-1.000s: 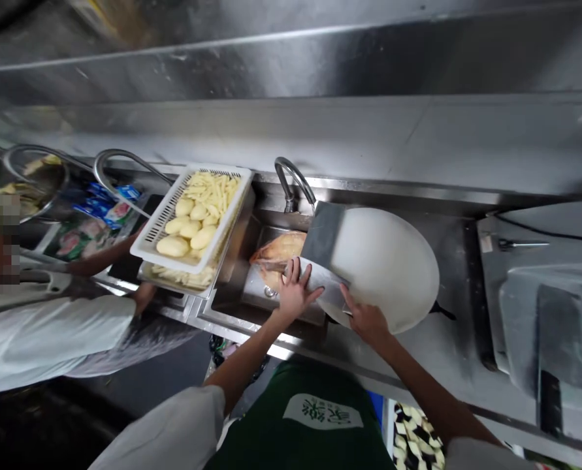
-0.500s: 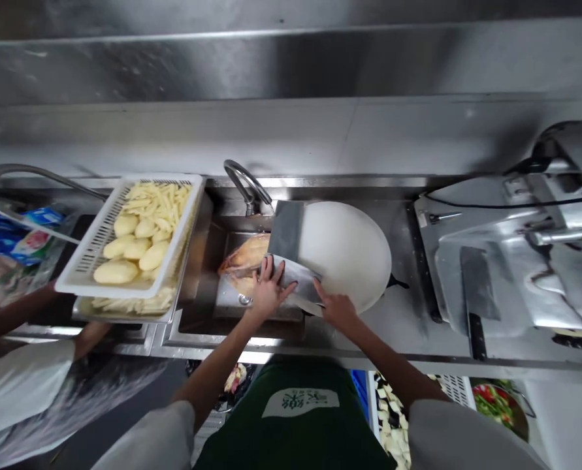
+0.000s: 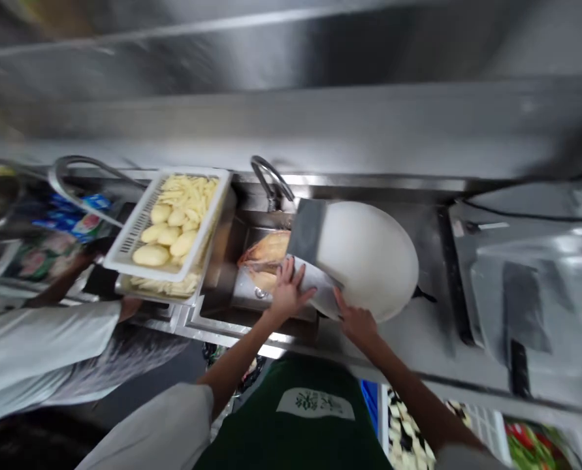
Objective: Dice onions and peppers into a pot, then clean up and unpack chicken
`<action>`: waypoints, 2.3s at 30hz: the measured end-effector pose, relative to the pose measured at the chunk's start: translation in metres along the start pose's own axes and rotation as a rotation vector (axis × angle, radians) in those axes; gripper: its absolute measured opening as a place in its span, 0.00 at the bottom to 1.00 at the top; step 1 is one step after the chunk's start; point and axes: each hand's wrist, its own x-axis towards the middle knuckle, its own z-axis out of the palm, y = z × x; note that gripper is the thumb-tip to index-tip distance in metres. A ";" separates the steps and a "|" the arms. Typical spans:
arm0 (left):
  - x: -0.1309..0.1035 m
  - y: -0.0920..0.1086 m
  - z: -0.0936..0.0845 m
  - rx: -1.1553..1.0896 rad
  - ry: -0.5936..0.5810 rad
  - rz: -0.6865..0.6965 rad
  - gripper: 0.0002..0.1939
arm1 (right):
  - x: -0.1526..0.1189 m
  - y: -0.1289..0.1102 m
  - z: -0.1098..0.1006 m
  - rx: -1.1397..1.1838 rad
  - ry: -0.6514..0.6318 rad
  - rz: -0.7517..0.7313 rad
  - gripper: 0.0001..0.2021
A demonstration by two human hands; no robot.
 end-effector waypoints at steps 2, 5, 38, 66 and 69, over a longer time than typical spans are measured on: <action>0.005 0.004 0.004 -0.003 -0.003 0.010 0.42 | 0.007 0.010 0.004 -0.030 0.005 0.008 0.44; 0.075 -0.012 -0.013 0.011 -0.002 0.009 0.42 | 0.062 0.019 -0.038 -0.048 0.066 0.036 0.44; 0.110 -0.032 -0.017 -0.073 -0.076 0.066 0.41 | 0.067 -0.002 -0.056 -0.008 0.059 0.102 0.41; 0.039 -0.040 -0.023 -0.011 0.003 -0.129 0.43 | 0.069 -0.013 -0.061 -0.041 -0.014 -0.078 0.44; 0.094 -0.054 -0.036 0.019 0.018 -0.180 0.44 | 0.123 0.001 -0.103 -0.048 0.066 -0.139 0.45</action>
